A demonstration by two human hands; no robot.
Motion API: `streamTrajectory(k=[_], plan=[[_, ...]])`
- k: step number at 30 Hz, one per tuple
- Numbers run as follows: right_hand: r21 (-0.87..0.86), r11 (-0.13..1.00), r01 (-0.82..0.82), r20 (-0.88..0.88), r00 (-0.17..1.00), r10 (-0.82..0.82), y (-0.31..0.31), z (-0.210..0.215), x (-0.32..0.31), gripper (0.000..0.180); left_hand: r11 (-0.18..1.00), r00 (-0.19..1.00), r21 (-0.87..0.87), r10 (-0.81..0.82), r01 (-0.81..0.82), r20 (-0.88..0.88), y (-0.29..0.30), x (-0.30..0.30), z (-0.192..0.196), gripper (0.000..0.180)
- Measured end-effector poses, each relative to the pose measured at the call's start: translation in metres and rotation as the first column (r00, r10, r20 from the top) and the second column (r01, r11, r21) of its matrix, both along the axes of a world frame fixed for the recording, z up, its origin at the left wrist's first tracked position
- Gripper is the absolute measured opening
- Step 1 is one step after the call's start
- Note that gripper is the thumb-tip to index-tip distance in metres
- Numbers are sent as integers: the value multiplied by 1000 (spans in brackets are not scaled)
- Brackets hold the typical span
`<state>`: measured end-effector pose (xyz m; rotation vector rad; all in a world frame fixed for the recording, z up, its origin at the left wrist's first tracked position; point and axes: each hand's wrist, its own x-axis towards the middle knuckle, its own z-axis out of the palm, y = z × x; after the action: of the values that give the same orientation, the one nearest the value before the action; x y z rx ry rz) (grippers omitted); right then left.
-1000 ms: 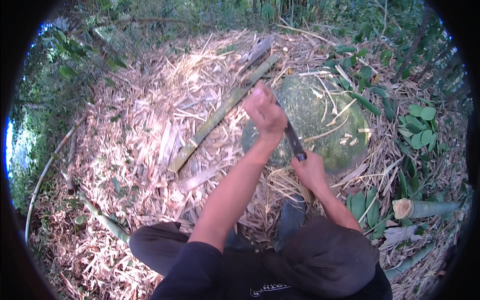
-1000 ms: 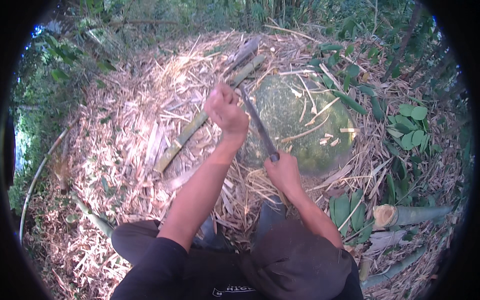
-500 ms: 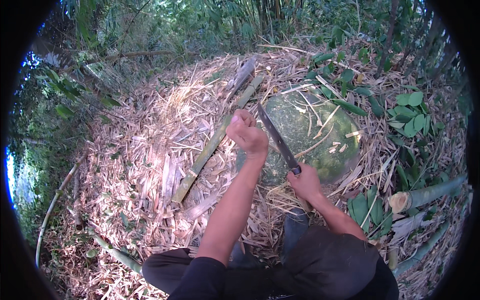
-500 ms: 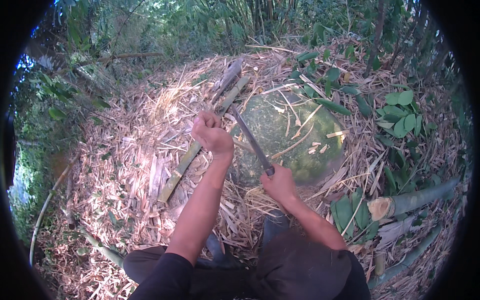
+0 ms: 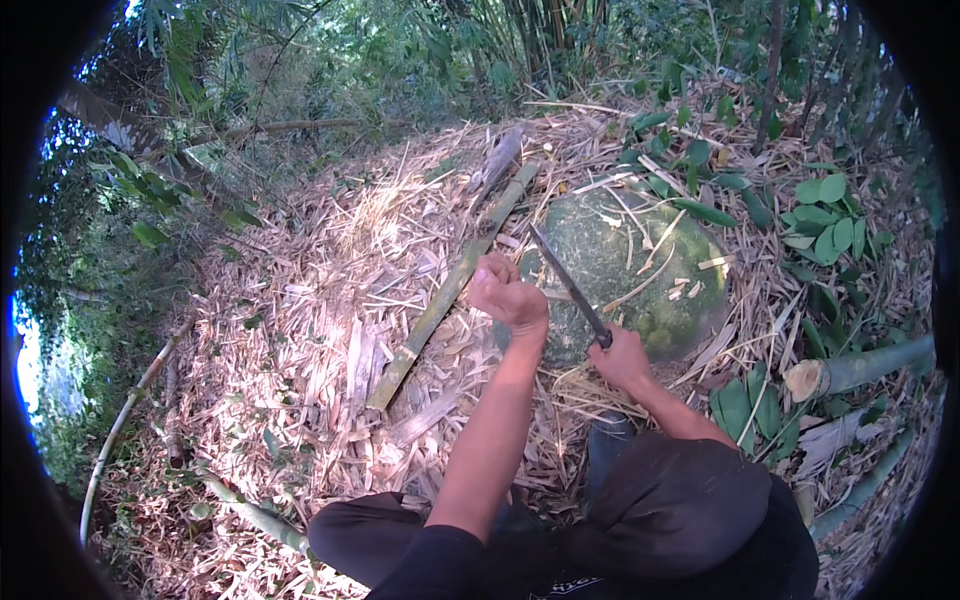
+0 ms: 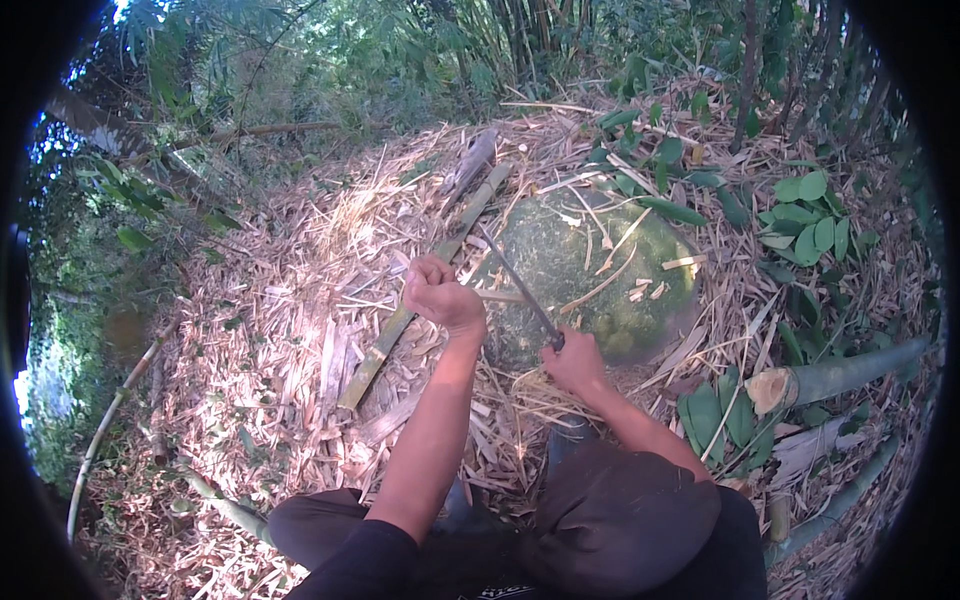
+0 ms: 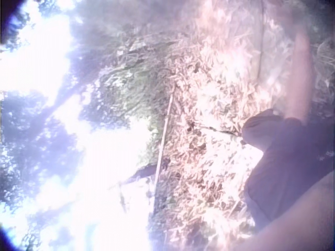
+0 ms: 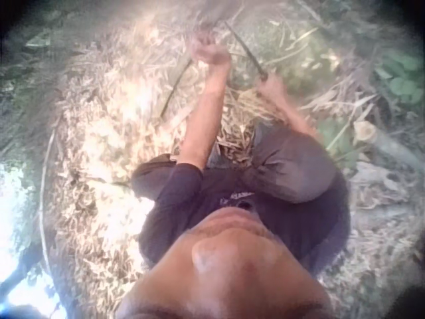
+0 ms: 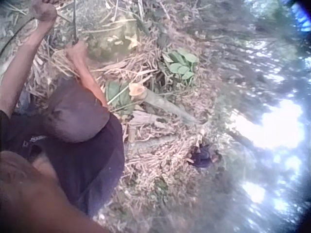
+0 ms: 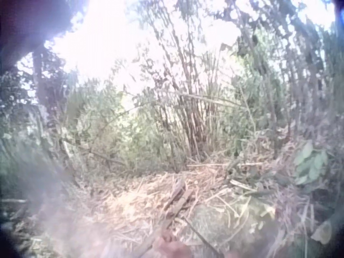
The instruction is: The person sits on the ground in a bamboo grove and uses a large knife to shave thin strips from a piece of bamboo. They repeatedly scrape the bamboo against a mossy rock to refine the strips, occasionally pausing to inspect the blade and the material.
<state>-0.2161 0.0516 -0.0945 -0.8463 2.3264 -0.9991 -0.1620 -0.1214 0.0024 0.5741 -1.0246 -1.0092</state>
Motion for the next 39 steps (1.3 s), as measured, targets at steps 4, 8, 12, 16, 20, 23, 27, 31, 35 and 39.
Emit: streamTrajectory(k=[4, 8, 12, 16, 20, 23, 27, 31, 35, 39], plan=[[8, 990, -144, 46, 989, 143, 4, 0, -28, 29, 1000, 999, -15, 14, -13, 37, -9, -2, 1, 50], [0, 958, -286, 258, 926, 276, 5, -3, -60, 19, 997, 998, -62, -31, 34, 52, -6, -19, 5, 56], [-157, 977, -141, 641, 738, 210, 10, -9, -64, 17, 991, 992, -84, -100, 107, 76, 5, -28, 7, 40], [-192, 979, 74, 875, 465, 136, 12, -11, -57, 16, 989, 988, -43, -141, 144, 59, 7, -28, 11, 38], [-52, 990, -132, 101, 985, 137, 3, 39, -18, 23, 995, 995, -93, -36, 45, 96, -4, -15, 7, 36], [-350, 934, -76, 30, 995, 92, 9, 71, -3, 25, 996, 995, -81, -27, 35, 99, -4, -12, 4, 43], [-381, 924, -21, -40, 999, 7, 9, 60, -3, 31, 996, 998, -72, -55, 57, 25, -1, -14, 0, 49], [36, 995, -97, -78, 992, 99, -3, 7, -9, 40, 993, 997, -98, -71, 73, 24, 3, -12, 9, 49], [92, 987, -128, 33, 991, 126, 0, -2, -16, 40, 988, 996, -128, -86, 87, 16, 13, -15, 7, 38], [81, 973, -216, 69, 975, 210, 2, 1, -38, 35, 964, 992, -243, -84, 105, 96, 19, -10, 6, 36]])
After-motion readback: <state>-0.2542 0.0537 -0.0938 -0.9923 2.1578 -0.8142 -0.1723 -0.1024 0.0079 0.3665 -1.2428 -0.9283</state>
